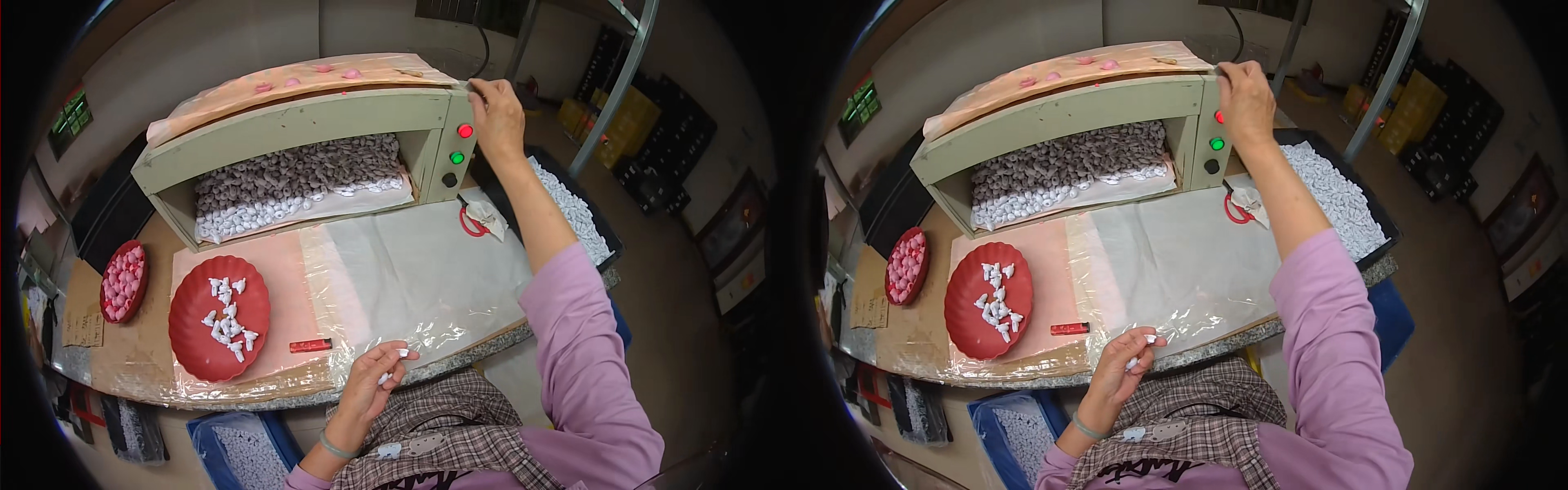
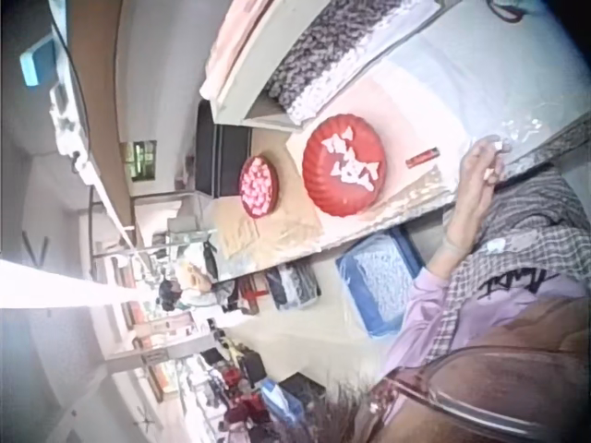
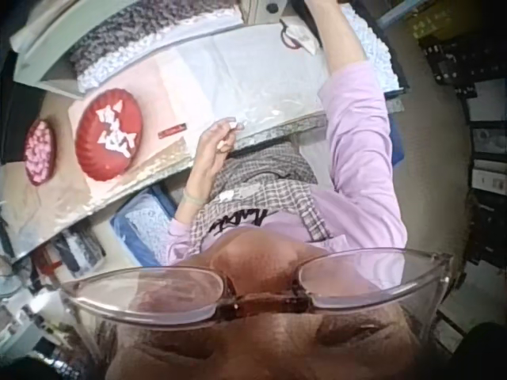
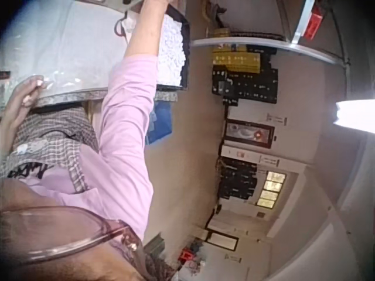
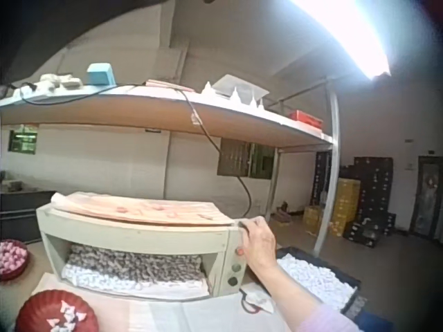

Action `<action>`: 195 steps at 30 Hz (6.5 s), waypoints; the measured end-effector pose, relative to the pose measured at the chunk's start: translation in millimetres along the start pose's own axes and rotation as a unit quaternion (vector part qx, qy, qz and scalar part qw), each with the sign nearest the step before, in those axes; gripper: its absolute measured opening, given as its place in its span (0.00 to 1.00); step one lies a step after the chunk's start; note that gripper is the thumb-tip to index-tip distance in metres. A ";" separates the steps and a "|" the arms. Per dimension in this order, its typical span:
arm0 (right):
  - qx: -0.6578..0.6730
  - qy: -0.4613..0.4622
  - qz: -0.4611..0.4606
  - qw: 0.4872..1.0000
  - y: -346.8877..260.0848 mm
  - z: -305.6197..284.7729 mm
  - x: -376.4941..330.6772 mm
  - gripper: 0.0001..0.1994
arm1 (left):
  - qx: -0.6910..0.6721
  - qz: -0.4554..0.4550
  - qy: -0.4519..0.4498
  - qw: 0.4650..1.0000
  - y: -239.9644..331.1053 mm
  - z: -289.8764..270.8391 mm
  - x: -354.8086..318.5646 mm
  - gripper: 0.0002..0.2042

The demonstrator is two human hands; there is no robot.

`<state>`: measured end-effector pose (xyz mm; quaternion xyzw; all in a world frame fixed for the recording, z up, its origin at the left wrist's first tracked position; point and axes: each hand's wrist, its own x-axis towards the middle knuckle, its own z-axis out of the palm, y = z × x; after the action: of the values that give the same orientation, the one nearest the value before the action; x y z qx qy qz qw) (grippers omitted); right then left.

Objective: The person assembles small plastic figurine pieces by applying glue with a dispenser bottle and joining the components together by hand.

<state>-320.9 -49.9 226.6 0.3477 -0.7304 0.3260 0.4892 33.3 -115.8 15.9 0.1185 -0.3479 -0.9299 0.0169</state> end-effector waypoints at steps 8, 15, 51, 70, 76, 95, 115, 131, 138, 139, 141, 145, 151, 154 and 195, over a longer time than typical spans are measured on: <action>-0.121 -0.130 0.123 0.976 32.7 36.7 39.7 0.06 | -0.038 0.015 0.023 0.999 3.5 -7.1 -4.7 0.08; -0.110 -0.149 0.084 0.979 24.7 34.3 53.4 0.09 | -0.014 0.022 0.023 0.999 -0.6 -1.6 -12.5 0.10; -0.079 -0.241 0.294 0.922 48.6 -165.2 -300.6 0.19 | -0.003 -0.006 0.079 0.997 -8.9 6.8 -4.4 0.13; 0.555 -0.315 0.510 0.576 -96.6 -152.7 -282.0 0.23 | -0.010 0.002 0.058 0.998 -7.5 8.3 -9.8 0.11; 0.578 -0.305 0.523 0.548 -95.0 -150.3 -284.9 0.21 | -0.004 0.008 0.064 0.998 -10.7 7.9 -5.3 0.10; 0.564 -0.301 0.537 0.550 -87.7 -149.4 -287.2 0.19 | 0.622 0.217 0.090 0.747 2.2 5.0 68.0 0.11; 0.593 -0.294 0.565 0.493 -86.6 -152.5 -293.4 0.19 | -0.015 0.012 0.081 0.997 -4.7 21.3 4.1 0.09; 0.587 -0.280 0.572 0.501 -81.3 -148.8 -289.0 0.19 | 0.204 0.093 0.076 0.972 5.5 18.6 23.9 0.15; 0.599 -0.223 0.598 0.483 -85.3 -151.2 -282.4 0.21 | 0.157 0.105 0.030 0.982 2.1 22.5 14.4 0.15; 0.597 -0.222 0.601 0.483 -83.2 -151.4 -283.4 0.21 | 0.151 0.114 0.038 0.981 -0.7 22.3 13.0 0.16; 0.612 -0.223 0.600 0.464 -78.6 -152.3 -285.8 0.21 | 0.130 0.096 0.039 0.986 -3.3 22.5 9.3 0.15; 0.610 -0.214 0.597 0.475 -80.6 -153.0 -284.3 0.22 | 0.083 0.068 0.014 0.994 -6.3 19.4 3.1 0.15; 0.590 -0.232 0.551 0.543 -86.5 -160.0 -276.9 0.25 | 0.008 0.060 0.013 0.998 -9.2 19.5 0.5 0.14; 0.571 -0.227 0.545 0.571 -89.5 -162.3 -274.1 0.26 | -0.032 0.039 0.010 0.999 -12.7 15.9 -0.7 0.16; 0.529 -0.215 0.524 0.632 -90.7 -163.0 -275.3 0.21 | -0.073 -0.038 -0.003 0.997 -16.2 24.2 -5.8 0.16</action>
<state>-89.3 85.7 30.2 0.1658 -0.5766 0.7739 -0.2029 34.1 -87.3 24.2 0.1269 -0.2744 -0.9532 -0.0106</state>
